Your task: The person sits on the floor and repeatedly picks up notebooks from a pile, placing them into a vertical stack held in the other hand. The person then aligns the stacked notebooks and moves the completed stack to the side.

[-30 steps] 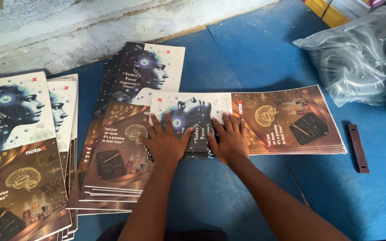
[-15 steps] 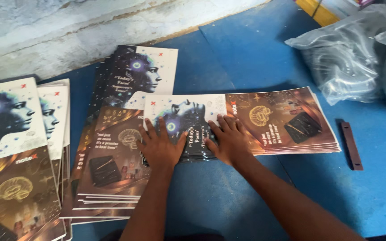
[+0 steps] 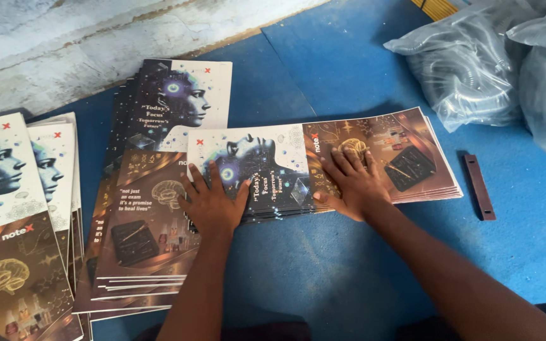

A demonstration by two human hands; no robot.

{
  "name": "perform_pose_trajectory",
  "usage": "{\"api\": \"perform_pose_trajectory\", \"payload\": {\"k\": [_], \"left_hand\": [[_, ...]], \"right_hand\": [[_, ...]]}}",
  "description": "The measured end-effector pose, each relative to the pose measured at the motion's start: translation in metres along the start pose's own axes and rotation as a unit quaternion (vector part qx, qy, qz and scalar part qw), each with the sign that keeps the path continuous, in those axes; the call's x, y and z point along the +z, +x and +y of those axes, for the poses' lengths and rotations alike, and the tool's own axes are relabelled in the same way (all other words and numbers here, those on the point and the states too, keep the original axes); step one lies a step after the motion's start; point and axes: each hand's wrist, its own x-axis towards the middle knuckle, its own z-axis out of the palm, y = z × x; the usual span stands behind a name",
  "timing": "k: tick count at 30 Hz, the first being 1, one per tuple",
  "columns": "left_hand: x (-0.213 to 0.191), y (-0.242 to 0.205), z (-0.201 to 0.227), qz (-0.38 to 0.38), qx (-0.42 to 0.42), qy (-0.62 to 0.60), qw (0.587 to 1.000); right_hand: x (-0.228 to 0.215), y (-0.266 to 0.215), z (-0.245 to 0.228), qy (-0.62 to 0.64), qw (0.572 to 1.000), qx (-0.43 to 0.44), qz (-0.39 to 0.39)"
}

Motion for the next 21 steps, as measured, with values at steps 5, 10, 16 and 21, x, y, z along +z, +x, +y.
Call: {"api": "perform_pose_trajectory", "payload": {"k": [5,10,16,21], "left_hand": [[0.000,0.000,-0.001,0.000,0.000,0.000,1.000],[0.003,0.001,-0.001,0.007,0.003,-0.025,1.000],[-0.001,0.003,-0.001,0.016,0.030,0.018,0.999],[-0.004,0.001,0.041,-0.019,0.103,-0.029,0.994]], "right_hand": [[0.007,0.003,0.000,-0.018,1.000,0.008,-0.007],[0.007,0.002,0.000,-0.029,0.999,0.012,-0.007],[0.008,0.001,0.000,-0.014,1.000,0.009,0.001],[0.008,0.001,0.000,-0.010,1.000,0.010,0.007]]}}
